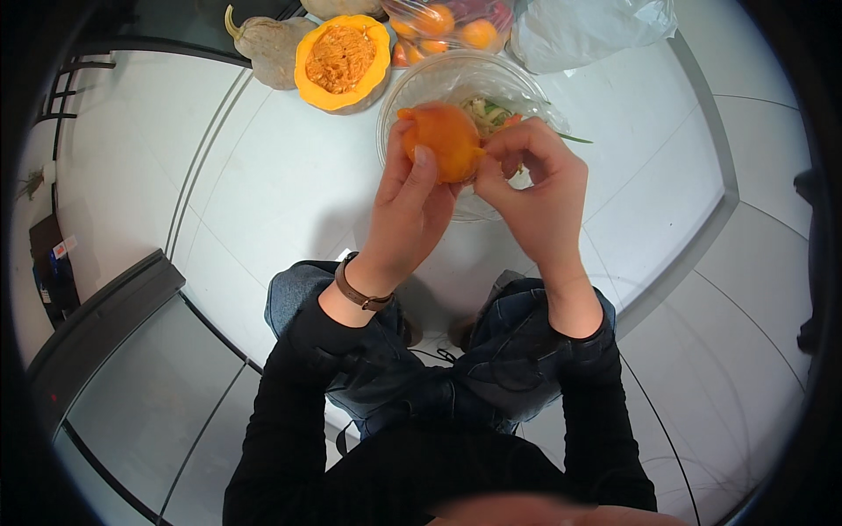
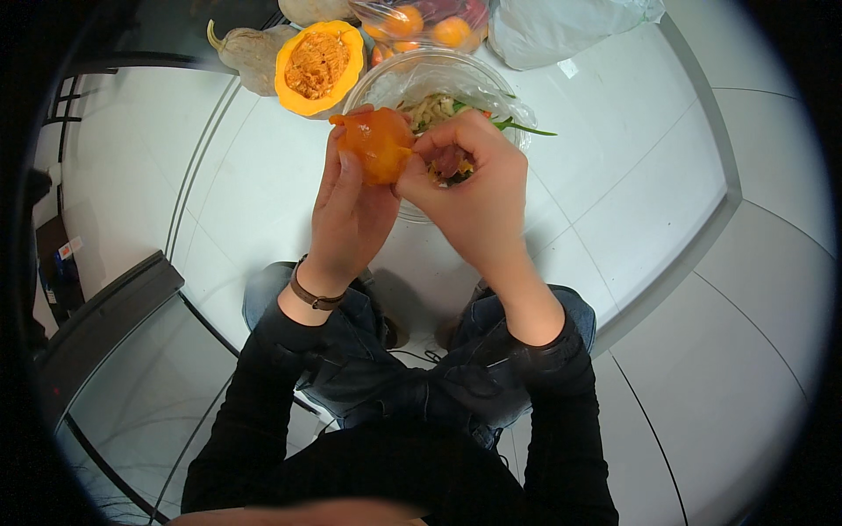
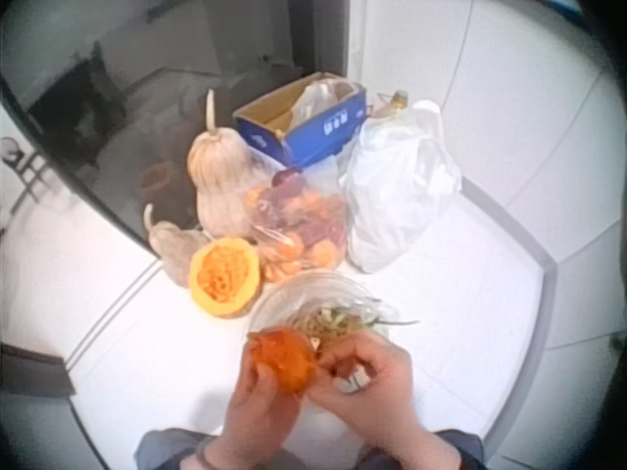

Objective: The person peels a persimmon by hand over a bowl, then rinses it under running water and places it in a small bowl. The person repeats the peeling process with a second persimmon, discarding the peel into the bowl.

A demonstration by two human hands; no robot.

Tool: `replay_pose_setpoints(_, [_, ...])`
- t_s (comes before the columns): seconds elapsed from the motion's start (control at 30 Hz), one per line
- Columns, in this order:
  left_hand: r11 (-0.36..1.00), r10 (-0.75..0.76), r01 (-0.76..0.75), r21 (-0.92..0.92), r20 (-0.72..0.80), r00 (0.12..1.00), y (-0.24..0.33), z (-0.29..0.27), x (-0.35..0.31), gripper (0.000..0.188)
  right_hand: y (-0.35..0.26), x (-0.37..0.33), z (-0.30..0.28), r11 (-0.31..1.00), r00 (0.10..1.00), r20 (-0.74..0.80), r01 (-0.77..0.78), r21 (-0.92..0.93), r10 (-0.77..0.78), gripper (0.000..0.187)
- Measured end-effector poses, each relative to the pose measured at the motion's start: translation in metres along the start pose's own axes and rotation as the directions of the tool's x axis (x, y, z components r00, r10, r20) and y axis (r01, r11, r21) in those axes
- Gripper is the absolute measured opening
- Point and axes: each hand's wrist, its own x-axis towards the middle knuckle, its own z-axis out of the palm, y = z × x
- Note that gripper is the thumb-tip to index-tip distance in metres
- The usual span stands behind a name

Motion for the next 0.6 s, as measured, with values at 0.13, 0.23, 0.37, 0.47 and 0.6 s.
replay_pose_setpoints(0.13, [0.991,-0.087,0.088,-0.101,0.014,0.996,0.004,-0.003,0.001,0.049,0.005,0.006,-0.012,0.987,0.984,0.135,-0.126,0.095,0.113,0.012])
replay_pose_setpoints(0.23, [0.972,-0.146,0.158,-0.175,0.080,0.986,0.007,-0.006,0.002,0.045,0.008,0.010,-0.018,0.982,0.975,0.176,-0.156,0.107,0.136,0.011])
replay_pose_setpoints(0.37, [0.949,-0.204,0.222,-0.226,0.100,0.974,0.009,-0.009,0.002,0.046,0.010,0.017,-0.025,0.963,0.953,0.251,-0.213,0.164,0.168,0.009])
replay_pose_setpoints(0.47, [0.926,-0.249,0.273,-0.263,0.120,0.961,0.011,-0.012,0.002,0.048,0.010,0.019,-0.029,0.925,0.928,0.316,-0.281,0.255,0.195,0.007])
replay_pose_setpoints(0.6, [0.905,-0.305,0.336,-0.262,0.152,0.940,0.013,-0.014,0.000,0.056,0.011,0.021,-0.036,0.874,0.904,0.381,-0.336,0.351,0.195,0.009])
